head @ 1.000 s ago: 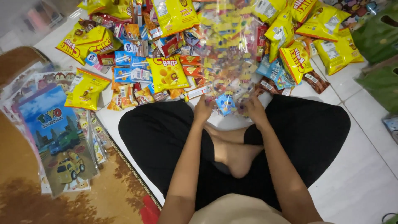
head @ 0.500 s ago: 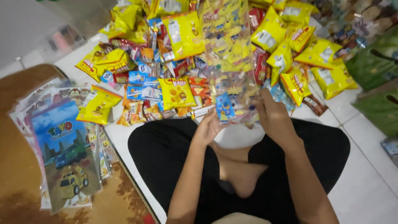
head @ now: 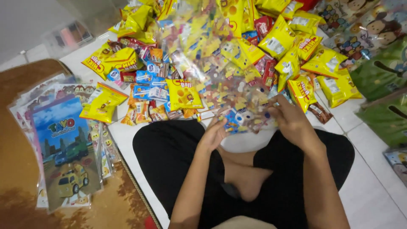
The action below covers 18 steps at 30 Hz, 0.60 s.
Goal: Sorting and packing individual snack bags into larger plastic bags while sitting on the floor.
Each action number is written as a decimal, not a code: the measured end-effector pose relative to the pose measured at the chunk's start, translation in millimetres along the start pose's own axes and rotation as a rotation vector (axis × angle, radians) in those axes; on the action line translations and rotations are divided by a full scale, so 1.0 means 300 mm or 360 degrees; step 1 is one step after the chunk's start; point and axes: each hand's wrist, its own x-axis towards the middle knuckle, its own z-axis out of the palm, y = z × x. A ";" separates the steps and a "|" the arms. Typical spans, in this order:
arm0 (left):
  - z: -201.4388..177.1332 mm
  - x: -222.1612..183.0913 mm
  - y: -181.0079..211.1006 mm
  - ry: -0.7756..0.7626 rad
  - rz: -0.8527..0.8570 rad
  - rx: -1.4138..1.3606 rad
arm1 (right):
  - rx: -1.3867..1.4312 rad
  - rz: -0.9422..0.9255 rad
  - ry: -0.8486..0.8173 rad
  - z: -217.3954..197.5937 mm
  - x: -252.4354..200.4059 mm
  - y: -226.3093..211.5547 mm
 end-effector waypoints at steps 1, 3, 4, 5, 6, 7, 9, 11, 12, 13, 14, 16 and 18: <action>0.014 -0.015 0.011 0.0039 -0.0002 0.0108 | -0.0022 -0.0026 -0.0005 0.004 -0.006 0.041; 0.077 -0.057 0.050 0.0122 -0.0011 0.0267 | 0.0057 -0.0136 -0.0009 0.049 -0.017 0.100; 0.114 -0.065 0.076 0.0200 -0.0015 0.0432 | 0.0137 -0.0252 -0.0005 0.065 -0.012 0.128; -0.086 0.012 -0.058 0.0192 0.0000 0.0432 | 0.0131 -0.0265 0.0003 0.082 -0.006 0.151; -0.269 0.070 -0.187 0.0159 0.0013 0.0604 | 0.0205 -0.0242 0.0010 0.105 -0.011 0.176; -0.425 0.153 -0.303 0.0126 0.0026 0.0776 | 0.0280 -0.0220 0.0016 0.127 -0.014 0.203; -0.114 0.032 -0.092 0.0071 0.0050 0.0894 | 0.0394 -0.0278 0.0125 0.092 -0.029 0.106; -0.109 0.030 -0.099 0.0012 0.0081 0.1021 | 0.0512 -0.0343 0.0242 0.071 -0.016 0.043; -0.268 0.090 -0.211 0.0010 0.0068 0.1057 | 0.0684 -0.0390 0.0294 0.065 0.003 0.032; -0.411 0.160 -0.310 0.0009 0.0056 0.1094 | 0.0856 -0.0438 0.0345 0.060 0.021 0.021; -0.286 0.089 -0.228 0.0010 0.0061 0.1097 | 0.0858 -0.0443 0.0346 0.039 0.020 -0.003; 0.005 -0.032 -0.051 -0.0037 0.0093 0.1224 | 0.0814 -0.0434 0.0402 0.002 0.017 -0.057; -0.057 -0.007 -0.090 0.0005 0.0086 0.1213 | 0.0834 -0.0454 0.0445 0.001 0.033 -0.057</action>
